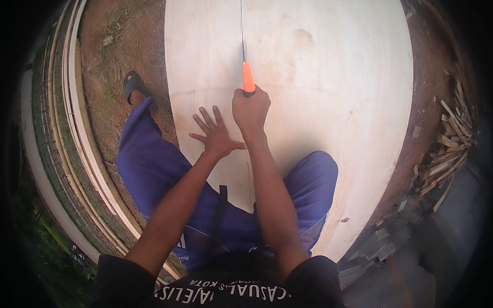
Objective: The person sits on the ground and uses a hand saw to cut a large sheet of plywood. They hold the sheet steady with one hand and saw with the other, pausing briefly to reposition the sheet before continuing the cut.
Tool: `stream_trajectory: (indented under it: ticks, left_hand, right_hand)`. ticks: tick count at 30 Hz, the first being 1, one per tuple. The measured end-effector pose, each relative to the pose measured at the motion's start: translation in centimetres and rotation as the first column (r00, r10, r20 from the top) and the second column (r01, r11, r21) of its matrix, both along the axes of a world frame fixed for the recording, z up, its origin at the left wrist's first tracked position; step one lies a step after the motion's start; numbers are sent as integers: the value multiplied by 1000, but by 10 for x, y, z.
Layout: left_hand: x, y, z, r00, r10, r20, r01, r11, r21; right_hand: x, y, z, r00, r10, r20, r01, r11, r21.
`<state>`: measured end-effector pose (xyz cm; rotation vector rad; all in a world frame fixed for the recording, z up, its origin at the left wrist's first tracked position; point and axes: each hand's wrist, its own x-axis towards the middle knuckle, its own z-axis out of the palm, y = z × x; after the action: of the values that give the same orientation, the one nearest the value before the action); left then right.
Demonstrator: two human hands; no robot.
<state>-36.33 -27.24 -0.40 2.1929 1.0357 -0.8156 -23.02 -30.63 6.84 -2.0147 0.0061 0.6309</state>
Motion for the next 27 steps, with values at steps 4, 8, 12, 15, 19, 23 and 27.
stream_trajectory:
  ticks: [4, 8, 12, 15, 19, 23, 27]
  left_hand:
    - [-13, -3, -9, 997, 70, -11, -69, 995, 66]
    - [-5, 9, 8, 996, 21, -90, -24, 999, -34]
    - [-4, 3, 11, 998, 31, -59, -32, 999, -19]
    - [-2, 1, 3, 999, 25, -38, -24, 1000, 16]
    - [-11, 4, 4, 998, 52, -48, -52, 999, 8]
    - [-4, 8, 13, 995, 35, -96, -35, 999, 8]
    - [-5, 3, 11, 998, 22, -58, -23, 999, -26]
  right_hand:
    - [-63, -44, 43, 999, -4, -43, 5, 1000, 9]
    - [-136, -130, 102, 998, 31, -62, -28, 999, 40]
    - [-67, -61, 36, 999, -36, -40, 38, 998, 47]
    - [-6, 1, 6, 1000, 1, 15, -2, 1000, 15]
    - [-85, -70, 59, 995, -11, -104, 11, 1000, 4]
    - [-129, -114, 102, 996, -77, -41, 80, 994, 70]
    - [-45, -40, 16, 1000, -4, 12, 4, 1000, 17]
